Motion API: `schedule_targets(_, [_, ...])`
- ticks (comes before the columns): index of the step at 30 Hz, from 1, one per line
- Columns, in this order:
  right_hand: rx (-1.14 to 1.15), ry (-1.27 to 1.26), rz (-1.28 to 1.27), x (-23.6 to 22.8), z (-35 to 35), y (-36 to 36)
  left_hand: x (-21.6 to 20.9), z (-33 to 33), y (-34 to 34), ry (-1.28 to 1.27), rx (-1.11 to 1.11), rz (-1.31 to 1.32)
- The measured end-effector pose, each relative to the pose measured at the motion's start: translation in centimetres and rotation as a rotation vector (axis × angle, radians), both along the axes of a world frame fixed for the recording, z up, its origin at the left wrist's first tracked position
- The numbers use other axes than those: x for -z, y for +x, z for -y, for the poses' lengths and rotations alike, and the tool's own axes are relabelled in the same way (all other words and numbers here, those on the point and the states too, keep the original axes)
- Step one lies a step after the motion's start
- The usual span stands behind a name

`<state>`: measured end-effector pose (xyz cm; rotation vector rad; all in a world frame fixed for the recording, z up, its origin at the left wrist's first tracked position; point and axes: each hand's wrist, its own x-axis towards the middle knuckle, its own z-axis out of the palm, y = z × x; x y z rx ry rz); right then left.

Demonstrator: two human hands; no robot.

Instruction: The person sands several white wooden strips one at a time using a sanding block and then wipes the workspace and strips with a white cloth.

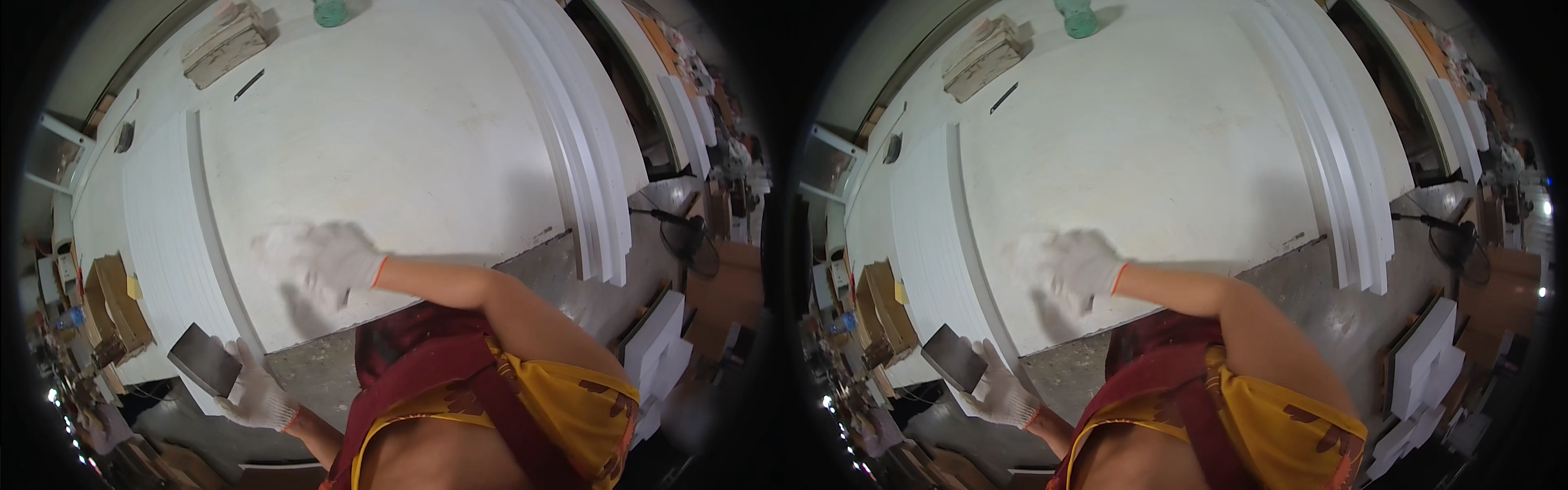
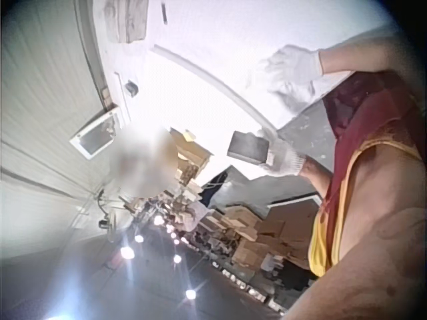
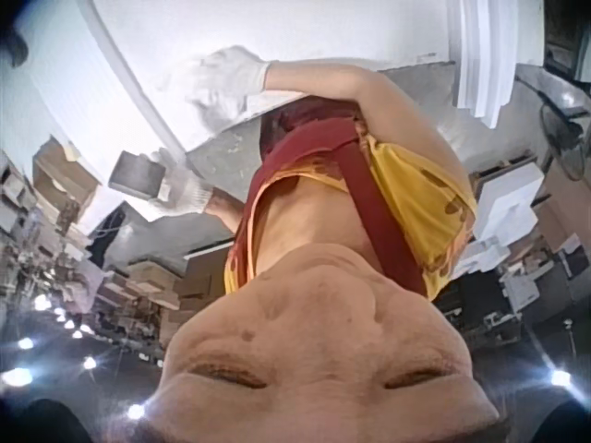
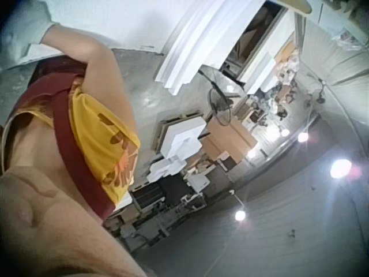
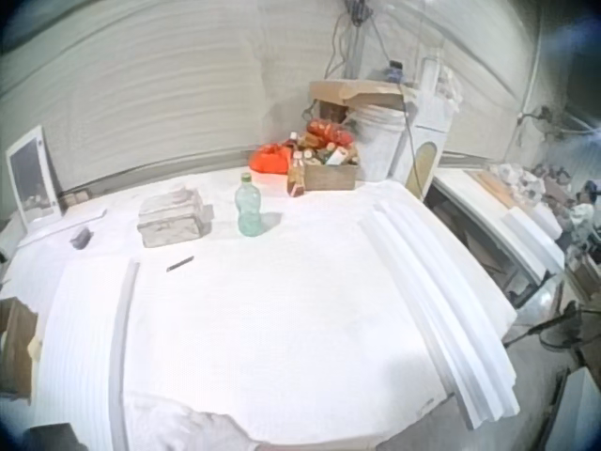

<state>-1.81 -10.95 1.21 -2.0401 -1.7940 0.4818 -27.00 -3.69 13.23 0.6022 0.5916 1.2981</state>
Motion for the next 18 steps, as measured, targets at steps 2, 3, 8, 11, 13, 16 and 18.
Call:
schedule_targets(2, [0.321,0.093,-0.133,4.9,1.9,5.9,-0.1,-0.7,1.3,0.003,0.121,0.078])
schedule_targets(3, [0.537,0.27,-0.334,10.7,3.8,9.4,0.5,-1.4,2.7,-0.041,0.182,0.096])
schedule_targets(8, [0.969,0.187,0.52,5.5,20.8,12.9,2.6,-3.4,4.2,0.018,0.325,0.12])
schedule_targets(11, [1.238,-0.145,0.652,4.4,30.4,9.1,3.9,-4.1,6.1,-0.038,0.396,0.13])
schedule_targets(13, [1.447,-0.205,0.506,3.5,36.2,6.4,5.3,-4.5,7.8,-0.027,0.454,0.083])
schedule_targets(16, [1.504,-0.16,0.321,3.3,41.5,2.8,10.2,-5.9,9.7,0.105,0.45,-0.353])
schedule_targets(18, [1.582,0.005,0.165,2.4,41.4,1.7,9.0,-5.2,12.6,0.136,0.471,-0.646])
